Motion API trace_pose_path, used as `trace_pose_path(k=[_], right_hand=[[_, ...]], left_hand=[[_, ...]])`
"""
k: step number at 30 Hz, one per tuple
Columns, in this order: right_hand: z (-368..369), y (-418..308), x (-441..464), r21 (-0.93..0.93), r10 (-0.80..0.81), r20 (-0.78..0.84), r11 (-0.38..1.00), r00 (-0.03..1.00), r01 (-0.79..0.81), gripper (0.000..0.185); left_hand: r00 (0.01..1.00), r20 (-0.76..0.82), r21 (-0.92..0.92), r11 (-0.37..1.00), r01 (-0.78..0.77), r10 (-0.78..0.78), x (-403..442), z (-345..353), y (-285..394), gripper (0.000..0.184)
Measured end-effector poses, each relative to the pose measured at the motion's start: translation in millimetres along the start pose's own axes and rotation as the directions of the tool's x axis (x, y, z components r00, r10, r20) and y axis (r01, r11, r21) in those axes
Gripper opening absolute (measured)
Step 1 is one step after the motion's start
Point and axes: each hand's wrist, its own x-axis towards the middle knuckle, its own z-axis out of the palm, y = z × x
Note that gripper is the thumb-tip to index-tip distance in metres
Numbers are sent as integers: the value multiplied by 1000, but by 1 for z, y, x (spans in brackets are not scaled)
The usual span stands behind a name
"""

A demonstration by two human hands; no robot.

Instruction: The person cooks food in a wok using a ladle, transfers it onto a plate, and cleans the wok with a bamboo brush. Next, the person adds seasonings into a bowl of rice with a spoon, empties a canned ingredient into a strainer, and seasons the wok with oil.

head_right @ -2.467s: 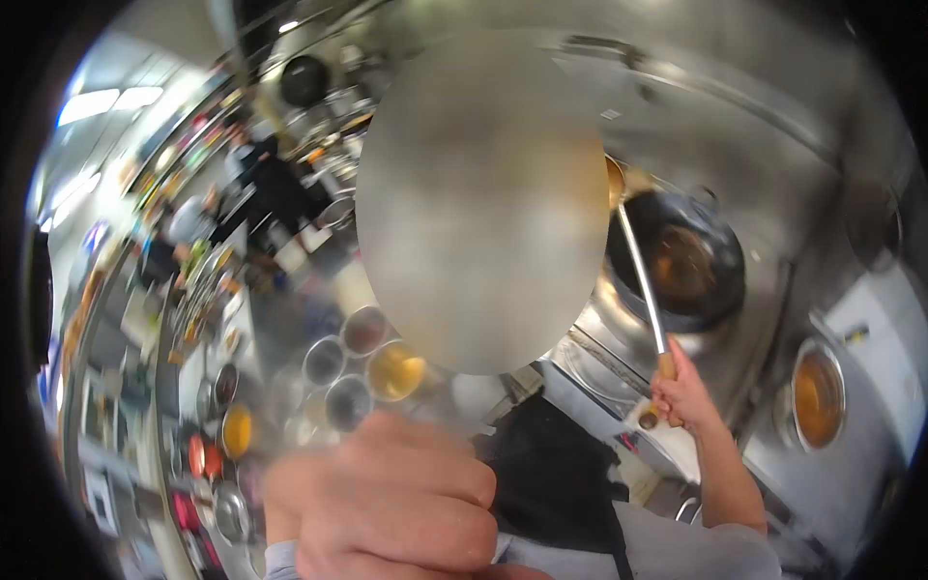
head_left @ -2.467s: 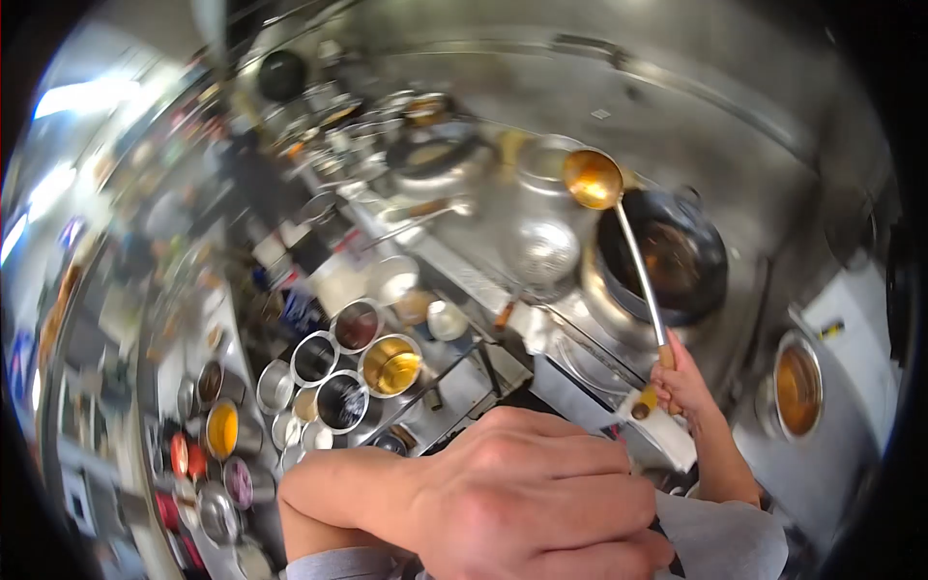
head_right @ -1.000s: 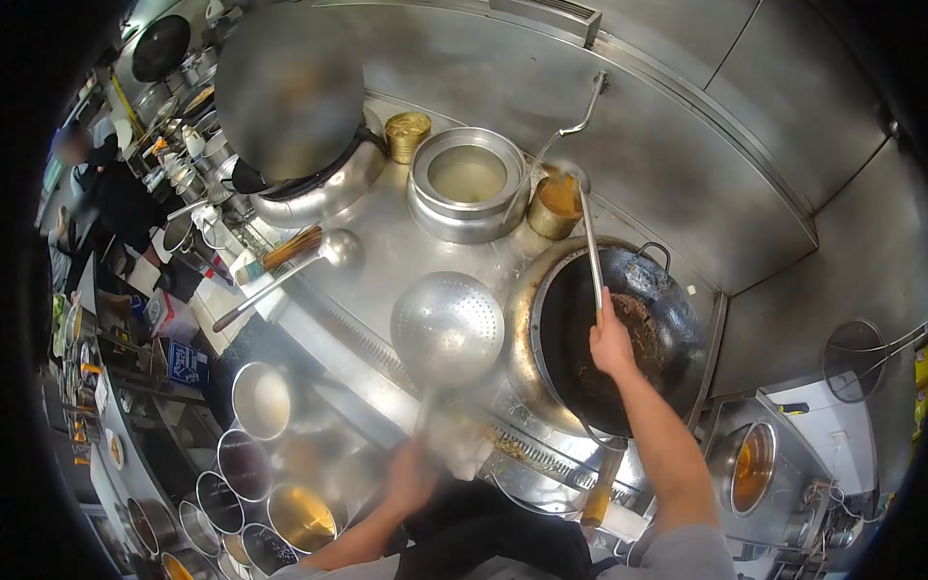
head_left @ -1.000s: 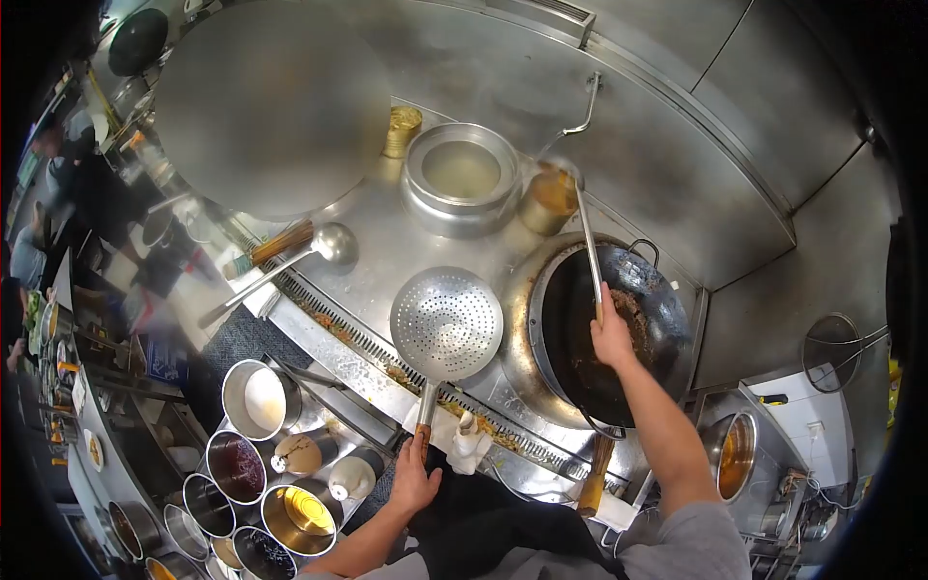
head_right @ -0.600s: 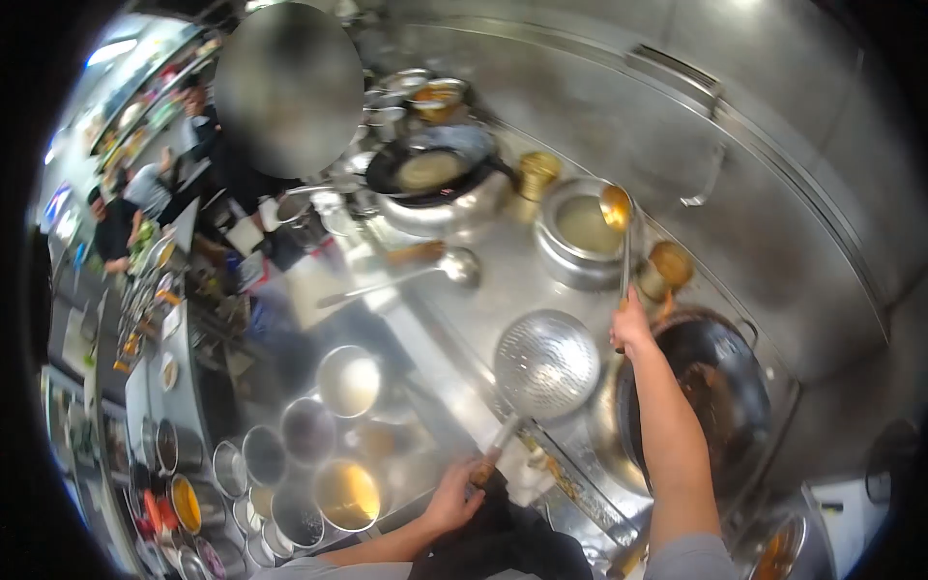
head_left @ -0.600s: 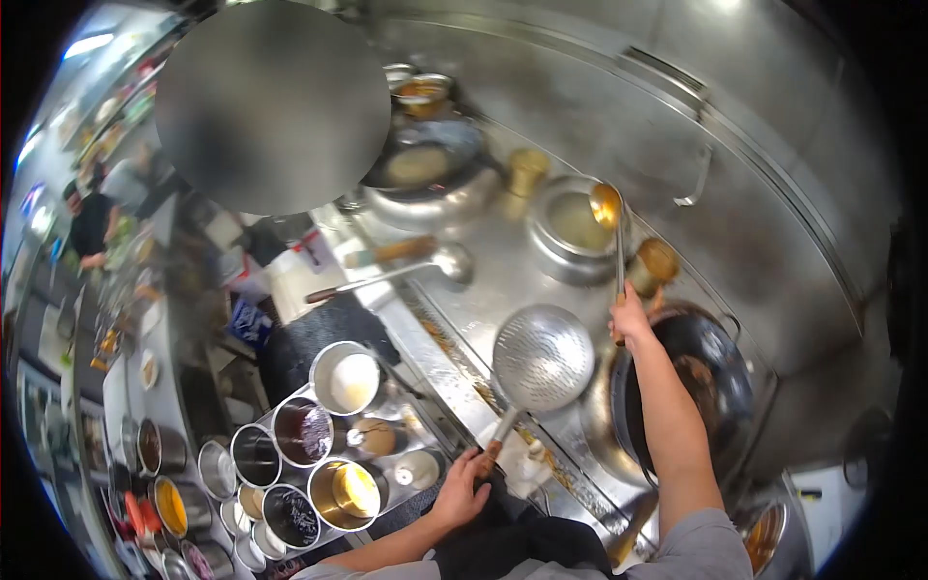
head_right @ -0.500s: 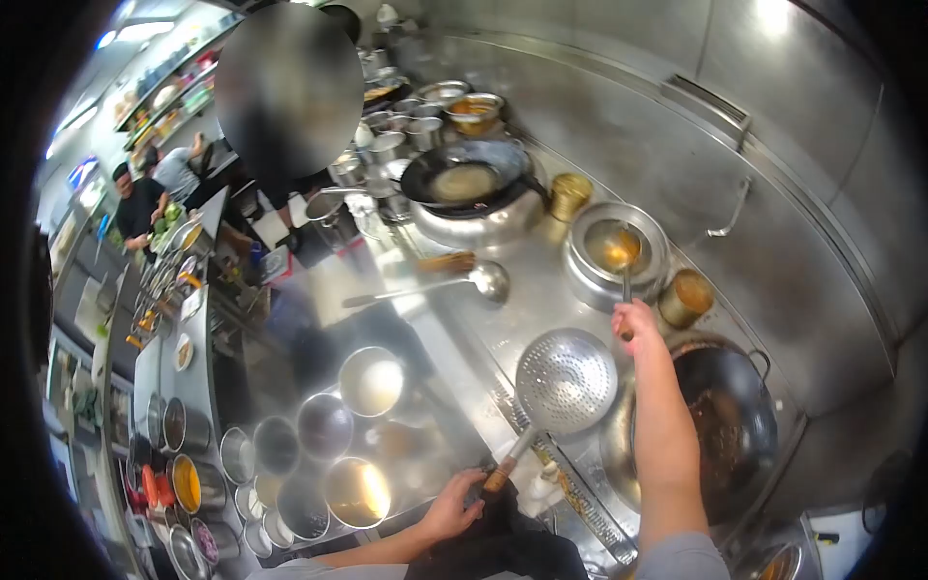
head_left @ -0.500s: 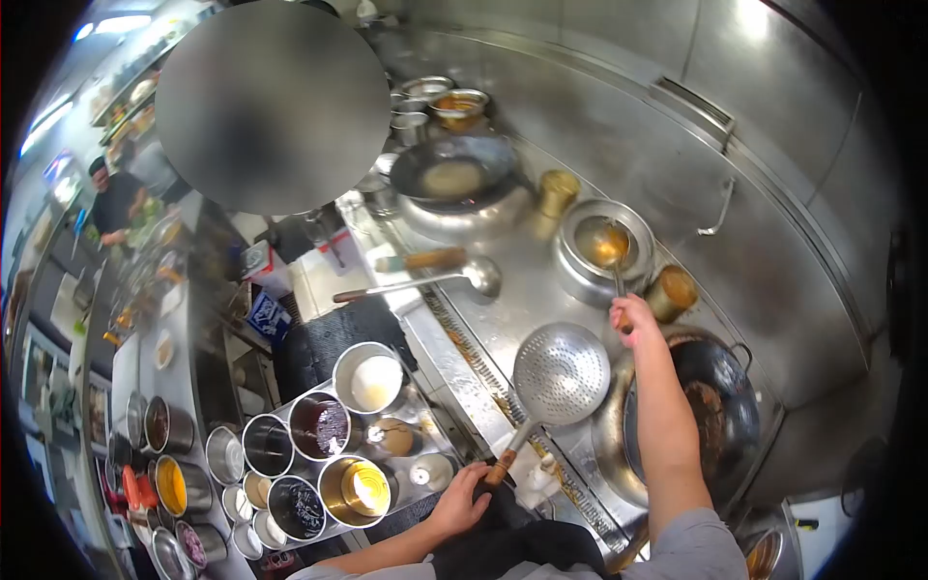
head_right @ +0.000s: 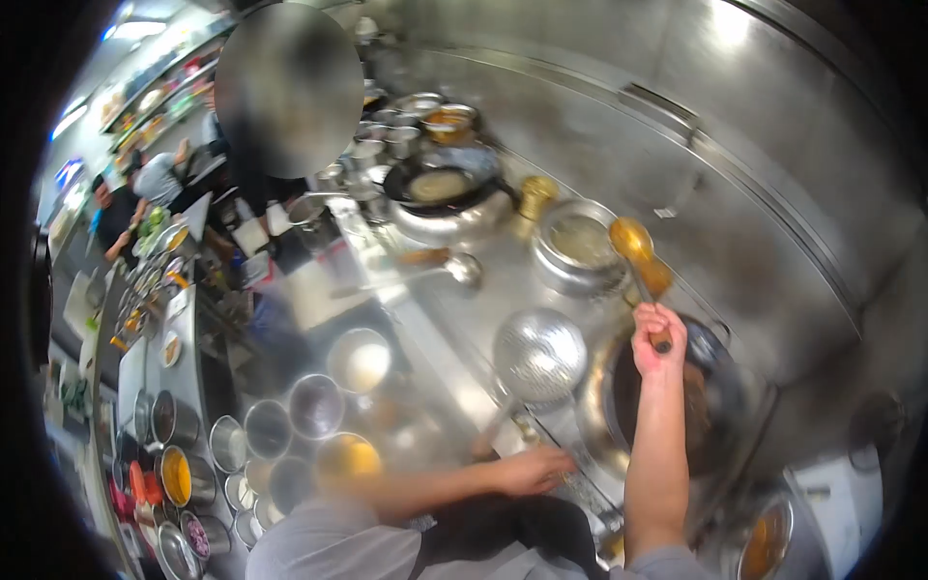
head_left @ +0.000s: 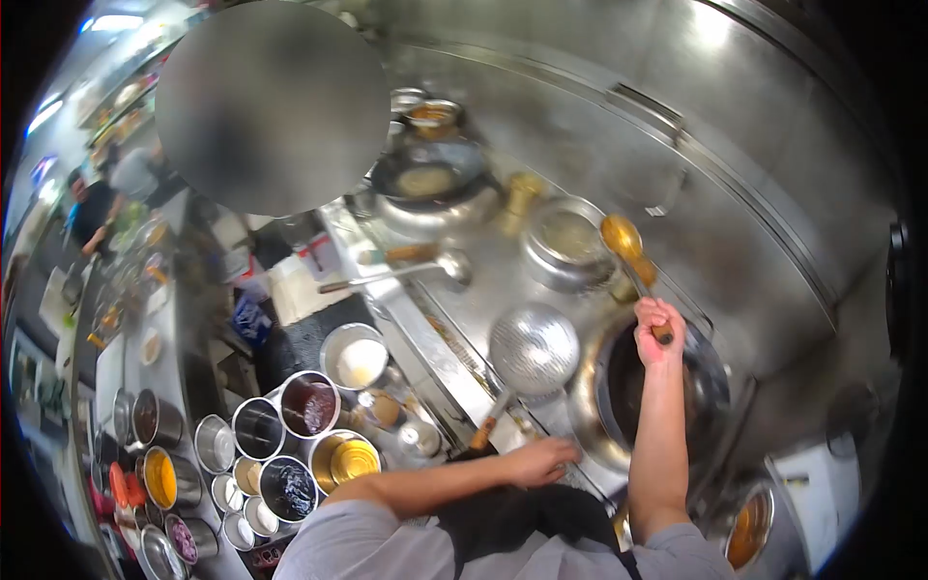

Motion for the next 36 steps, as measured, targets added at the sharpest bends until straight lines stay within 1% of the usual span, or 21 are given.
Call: trace_pose_path(k=[2, 4, 5, 6, 7, 8, 11, 13, 14, 16, 17, 19, 20, 22, 24, 26, 28, 30, 32, 34, 36], right_hand=[[16, -6, -56, -30, 99, 67, 995, 993, -97, 13], [20, -15, -103, -110, 114, 85, 988, 990, -105, 14], [12, -41, -149, -261, 58, 43, 964, 997, -45, 16], [12, -48, -171, -223, 15, -25, 975, 1000, -20, 17], [26, -47, -200, -140, -24, -238, 990, 971, -9, 11], [18, -56, -219, -233, -95, -227, 972, 969, 40, 11], [-8, -86, -275, -191, -37, -342, 981, 939, -30, 14], [-17, -87, -314, -598, -303, -371, 801, 878, 24, 18], [-18, -90, -332, -593, -299, -370, 805, 880, 23, 18], [-18, -97, -369, -776, -309, -415, 611, 856, -155, 59], [-20, -96, -386, -772, -301, -414, 616, 859, -157, 59], [-28, -90, -419, -933, -399, -360, 172, 843, -317, 79], [-35, -87, -431, -932, -391, -363, 173, 846, -319, 79], [-50, -75, -454, -859, -482, -241, -298, 842, -416, 83], [-125, -74, -463, -756, -595, -64, -495, 801, -428, 83], [-205, -71, -463, -722, -639, -27, -519, 769, -457, 84], [-228, -62, -451, -727, -619, 5, -542, 785, -422, 82], [-222, -66, -417, -634, -512, 285, -735, 810, -241, 82], [-172, -67, -366, -779, -583, 113, -554, 804, -293, 82], [-101, -60, -307, -861, -598, 48, -430, 800, -270, 81], [-50, -54, -238, -974, -537, -146, -70, 831, -216, 81]], left_hand=[[990, 66, 136, 982, -134, 126, 60, 26, 22, 44], [944, -122, 193, 940, -280, 306, 110, 69, 35, 41], [974, 26, 283, 933, -223, 225, 155, 109, 46, 33], [987, 139, 259, 959, -112, 78, 167, 119, 59, 29], [984, -21, 342, 926, -160, 178, 171, 139, 62, 28], [943, -191, 440, 883, -167, 273, 174, 153, 60, 27], [919, -315, 444, 893, -78, 237, 184, 161, 64, 17], [954, -286, 547, 832, 91, 84, 195, 168, 43, 8], [955, -285, 550, 830, 94, 80, 194, 168, 34, 8], [973, -230, 580, 803, 138, 0, 192, 165, 18, 6], [973, -230, 584, 799, 144, -7, 191, 161, 10, 6], [975, -221, 562, 814, 147, -23, 192, 154, -2, 8], [974, -225, 563, 812, 156, -32, 191, 153, 0, 8], [973, -230, 548, 830, 102, 32, 186, 148, 4, 7], [964, -262, 559, 821, 118, 40, 184, 148, 3, 7], [954, -292, 571, 812, 123, 61, 181, 148, 1, 7], [982, -172, 514, 857, 20, 81, 177, 141, -5, 6], [961, -184, 327, 935, -136, 204, 160, 116, -2, 18], [909, -348, 186, 967, -174, 231, 132, 87, 6, 34], [891, -433, 284, 959, -9, 136, 94, 64, -20, 41], [820, -541, 179, 927, 329, -186, 41, 45, -55, 41]])
